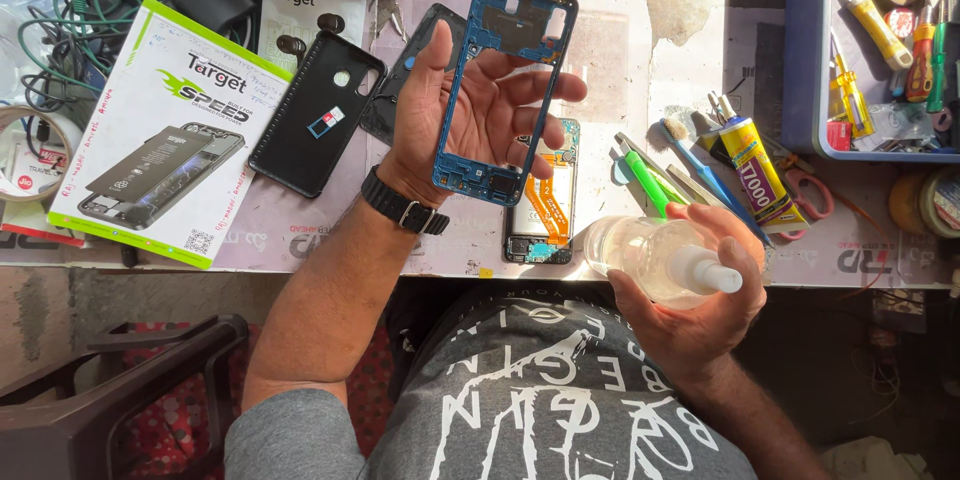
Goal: The person cleans a flexible ribbon cable with a toothbrush, then reattaches it to a disassembled smartphone. They brush the phone's interior and the blue frame, and spray liquid onto the frame.
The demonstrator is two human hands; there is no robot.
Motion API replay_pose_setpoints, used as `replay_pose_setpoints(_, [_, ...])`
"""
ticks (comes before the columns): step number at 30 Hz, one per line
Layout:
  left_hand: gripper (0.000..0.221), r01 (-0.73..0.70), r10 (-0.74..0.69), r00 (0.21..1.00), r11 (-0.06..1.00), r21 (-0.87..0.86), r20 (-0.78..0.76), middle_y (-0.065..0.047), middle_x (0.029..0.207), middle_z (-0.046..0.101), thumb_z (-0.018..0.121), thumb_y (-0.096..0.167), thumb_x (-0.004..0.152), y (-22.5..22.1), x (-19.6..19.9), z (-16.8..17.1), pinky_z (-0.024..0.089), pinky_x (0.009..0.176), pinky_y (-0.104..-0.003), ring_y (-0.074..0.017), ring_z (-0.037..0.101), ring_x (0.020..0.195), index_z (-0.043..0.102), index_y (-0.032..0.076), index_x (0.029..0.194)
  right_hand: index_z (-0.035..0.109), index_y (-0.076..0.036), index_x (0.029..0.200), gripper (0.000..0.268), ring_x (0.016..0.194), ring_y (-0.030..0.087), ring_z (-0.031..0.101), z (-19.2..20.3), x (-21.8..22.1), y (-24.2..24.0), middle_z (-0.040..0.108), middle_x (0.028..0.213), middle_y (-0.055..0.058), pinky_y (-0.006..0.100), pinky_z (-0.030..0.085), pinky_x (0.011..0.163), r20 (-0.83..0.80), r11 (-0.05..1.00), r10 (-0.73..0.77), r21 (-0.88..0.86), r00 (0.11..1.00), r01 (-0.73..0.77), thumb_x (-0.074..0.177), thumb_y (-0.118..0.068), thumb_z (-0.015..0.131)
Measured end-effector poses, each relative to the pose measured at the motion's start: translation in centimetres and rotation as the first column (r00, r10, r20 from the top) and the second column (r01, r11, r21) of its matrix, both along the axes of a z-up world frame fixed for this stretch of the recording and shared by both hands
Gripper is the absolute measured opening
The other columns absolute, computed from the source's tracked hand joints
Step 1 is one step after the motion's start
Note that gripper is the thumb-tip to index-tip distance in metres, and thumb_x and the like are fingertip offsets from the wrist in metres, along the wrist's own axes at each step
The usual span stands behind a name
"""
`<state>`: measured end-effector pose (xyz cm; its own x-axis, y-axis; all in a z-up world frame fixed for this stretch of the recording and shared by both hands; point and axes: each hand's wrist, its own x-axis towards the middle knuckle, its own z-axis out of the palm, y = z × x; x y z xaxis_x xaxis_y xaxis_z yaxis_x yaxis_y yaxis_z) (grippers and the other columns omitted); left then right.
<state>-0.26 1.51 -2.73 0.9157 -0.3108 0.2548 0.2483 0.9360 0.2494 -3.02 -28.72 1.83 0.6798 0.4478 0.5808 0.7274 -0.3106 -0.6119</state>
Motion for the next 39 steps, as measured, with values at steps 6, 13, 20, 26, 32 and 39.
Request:
replay_pose_setpoints(6, [0.083, -0.047, 0.046, 0.999, 0.997, 0.060, 0.012, -0.032, 0.145, 0.055, 0.031, 0.068, 0.108, -0.1, 0.0, -0.2, 0.060, 0.094, -0.057, -0.0380, 0.068, 0.116, 0.048, -0.001, 0.151, 0.027, -0.020, 0.159, 0.095, 0.120, 0.029, 0.064, -0.9, 1.2, -0.3, 0.051, 0.143, 0.021, 0.044, 0.060, 0.103, 0.028, 1.000, 0.010, 0.014, 1.000, -0.010, 0.088, -0.026, 0.089])
replay_pose_setpoints(13, [0.085, -0.055, 0.053, 0.998, 0.997, 0.060, 0.021, -0.032, 0.141, 0.056, 0.032, 0.068, 0.106, 0.2, 0.1, 0.1, 0.061, 0.091, -0.057, -0.0379, 0.070, 0.114, 0.048, -0.003, 0.151, 0.045, -0.004, 0.150, 0.089, 0.126, 0.024, 0.065, 4.3, 4.3, -1.0, 0.059, 0.139, 0.018, 0.038, 0.055, 0.113, -0.247, 0.904, 0.260, 0.402, 0.933, -0.145, 0.088, -0.060, 0.076])
replay_pose_setpoints(20, [0.088, 0.021, -0.021, 1.000, 0.995, 0.097, 0.000, -0.033, 0.141, 0.057, 0.033, 0.067, 0.106, -0.2, 0.0, 0.0, 0.062, 0.089, -0.055, -0.0369, 0.070, 0.111, 0.045, -0.008, 0.150, 0.044, 0.007, 0.141, 0.064, 0.111, 0.027, 0.069, 8.1, 14.8, 6.3, 0.061, 0.129, 0.026, 0.035, 0.062, 0.087, -0.362, 0.917, 0.283, -0.171, 0.888, -0.361, 0.103, -0.036, 0.072])
replay_pose_setpoints(26, [0.084, -0.003, 0.012, 0.996, 0.995, 0.102, -0.085, -0.031, 0.139, 0.059, 0.034, 0.063, 0.107, 0.5, -0.3, 0.9, 0.062, 0.087, -0.053, -0.0370, 0.071, 0.109, 0.045, -0.007, 0.153, 0.062, 0.006, 0.128, 0.032, 0.075, 0.015, 0.067, 5.0, 18.2, 15.1, 0.072, 0.101, 0.017, 0.028, 0.059, 0.062, -0.754, 0.869, 0.291, -0.048, 0.588, -0.492, 0.103, -0.013, 0.069])
replay_pose_setpoints(32, [0.077, -0.072, 0.177, 0.937, 0.941, 0.331, -0.300, -0.028, 0.127, 0.065, 0.032, 0.059, 0.103, 2.4, -1.2, 1.4, 0.064, 0.085, -0.052, -0.0365, 0.073, 0.106, 0.054, -0.009, 0.133, 0.068, 0.006, 0.113, 0.017, 0.062, 0.013, 0.068, 3.1, 17.9, 16.2, 0.070, 0.082, 0.014, 0.028, 0.060, 0.055, -0.827, 0.887, 0.218, -0.053, 0.519, -0.458, 0.105, -0.007, 0.062])
replay_pose_setpoints(39, [0.053, -0.141, 0.372, 0.877, 0.806, 0.575, -0.305, -0.022, 0.108, 0.069, 0.034, 0.035, 0.106, 4.1, -3.2, 1.9, 0.066, 0.078, -0.047, -0.0306, 0.075, 0.091, 0.060, -0.008, 0.123, 0.067, 0.006, 0.112, 0.015, 0.062, 0.013, 0.069, 3.5, 17.3, 16.5, 0.071, 0.082, 0.016, 0.030, 0.064, 0.059, -0.817, 0.897, 0.241, -0.019, 0.524, -0.442, 0.106, -0.006, 0.061])
